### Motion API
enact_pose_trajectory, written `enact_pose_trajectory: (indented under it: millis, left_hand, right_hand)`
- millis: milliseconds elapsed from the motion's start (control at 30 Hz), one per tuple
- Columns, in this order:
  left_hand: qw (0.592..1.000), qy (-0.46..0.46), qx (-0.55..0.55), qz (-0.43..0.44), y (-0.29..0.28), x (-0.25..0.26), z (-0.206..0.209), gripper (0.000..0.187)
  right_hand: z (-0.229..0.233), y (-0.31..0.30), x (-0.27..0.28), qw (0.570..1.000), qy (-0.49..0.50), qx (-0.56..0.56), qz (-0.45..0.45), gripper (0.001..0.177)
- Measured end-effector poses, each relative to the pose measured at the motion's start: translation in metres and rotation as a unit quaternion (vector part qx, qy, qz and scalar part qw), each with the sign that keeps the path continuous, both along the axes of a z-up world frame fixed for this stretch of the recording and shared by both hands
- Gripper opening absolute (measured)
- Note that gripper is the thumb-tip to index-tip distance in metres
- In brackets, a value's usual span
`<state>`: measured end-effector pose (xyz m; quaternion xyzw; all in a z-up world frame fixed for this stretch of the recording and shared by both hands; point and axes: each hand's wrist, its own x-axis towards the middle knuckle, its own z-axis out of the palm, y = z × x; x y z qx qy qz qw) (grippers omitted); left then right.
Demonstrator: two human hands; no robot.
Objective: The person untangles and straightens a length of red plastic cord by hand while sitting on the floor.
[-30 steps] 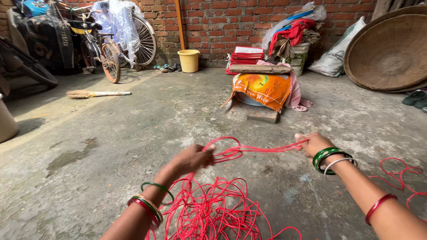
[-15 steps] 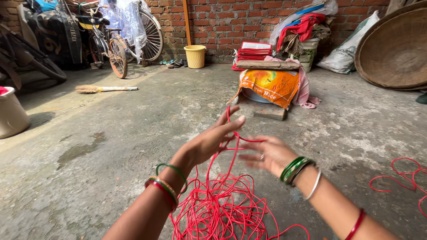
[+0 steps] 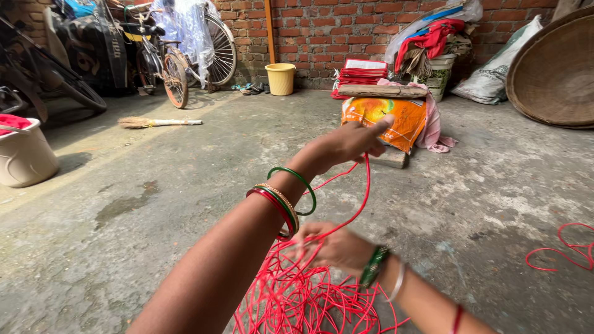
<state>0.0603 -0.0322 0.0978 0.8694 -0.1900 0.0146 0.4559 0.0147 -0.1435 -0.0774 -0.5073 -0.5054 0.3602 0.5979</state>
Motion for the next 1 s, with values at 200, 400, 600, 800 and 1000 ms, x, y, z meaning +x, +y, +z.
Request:
enact_pose_trajectory:
  millis: [200,400,600,800,1000]
  left_hand:
    - [0.992,0.06,-0.097,0.062,0.063,-0.026,-0.036,0.105]
    - [0.988,0.045,0.148,0.027,0.056,-0.047,-0.177,0.101]
    - [0.974,-0.002,0.206,0.099,0.061,-0.036,-0.186,0.021]
    - [0.984,0.06,0.147,0.082,0.052,-0.033,-0.118,0.025]
    - [0.999,0.051,0.013,0.0,0.043,-0.018,-0.101,0.035]
  right_hand:
    - [0.058,-0.058,0.039,0.949,0.184,-0.018,-0.255,0.009]
    - [0.12,-0.075,0.069,0.923,0.215,0.03,-0.317,0.016]
    - [0.15,-0.104,0.092,0.889,0.21,0.056,-0.402,0.021]
    - [0.077,-0.118,0.123,0.878,0.233,0.009,-0.417,0.021]
    - [0.014,-0.087,0.084,0.835,0.267,-0.094,-0.471,0.05]
